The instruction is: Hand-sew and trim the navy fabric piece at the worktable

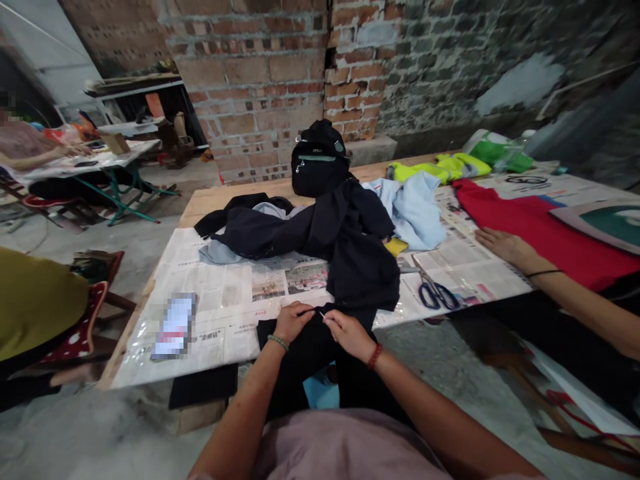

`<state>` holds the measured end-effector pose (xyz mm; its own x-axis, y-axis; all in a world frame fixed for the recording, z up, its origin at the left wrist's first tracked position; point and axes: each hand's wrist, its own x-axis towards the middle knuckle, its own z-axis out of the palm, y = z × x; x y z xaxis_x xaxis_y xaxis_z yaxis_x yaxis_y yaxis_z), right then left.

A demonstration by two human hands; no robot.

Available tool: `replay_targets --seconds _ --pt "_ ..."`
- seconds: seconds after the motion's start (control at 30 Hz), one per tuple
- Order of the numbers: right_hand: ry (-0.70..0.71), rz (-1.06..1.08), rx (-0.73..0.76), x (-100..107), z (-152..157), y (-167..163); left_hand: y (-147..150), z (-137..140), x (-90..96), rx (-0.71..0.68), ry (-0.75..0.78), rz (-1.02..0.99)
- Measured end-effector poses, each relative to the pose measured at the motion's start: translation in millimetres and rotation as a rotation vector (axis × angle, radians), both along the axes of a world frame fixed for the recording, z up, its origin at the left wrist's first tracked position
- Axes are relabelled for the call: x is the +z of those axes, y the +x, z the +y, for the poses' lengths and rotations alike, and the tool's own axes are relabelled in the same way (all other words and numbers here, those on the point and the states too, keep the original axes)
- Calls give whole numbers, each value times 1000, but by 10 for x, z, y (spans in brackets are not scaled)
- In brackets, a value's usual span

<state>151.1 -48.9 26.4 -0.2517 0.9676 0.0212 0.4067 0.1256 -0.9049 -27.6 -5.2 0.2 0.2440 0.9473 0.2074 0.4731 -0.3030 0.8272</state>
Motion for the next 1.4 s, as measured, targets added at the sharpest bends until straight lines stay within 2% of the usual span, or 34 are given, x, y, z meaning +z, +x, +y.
replay_targets --seconds 0.1,0.63,1.07,1.4 --pt "107 -150 30 -58 51 -46 1 8 -8 9 -1 -20" --pt "142 -279 -37 -205 67 -97 17 11 -32 27 20 -5" --pt "92 -362 -42 -183 116 -133 17 -15 -9 32 45 -37" --pt "84 -540 -83 -120 127 -318 3 5 -20 83 -19 -76"
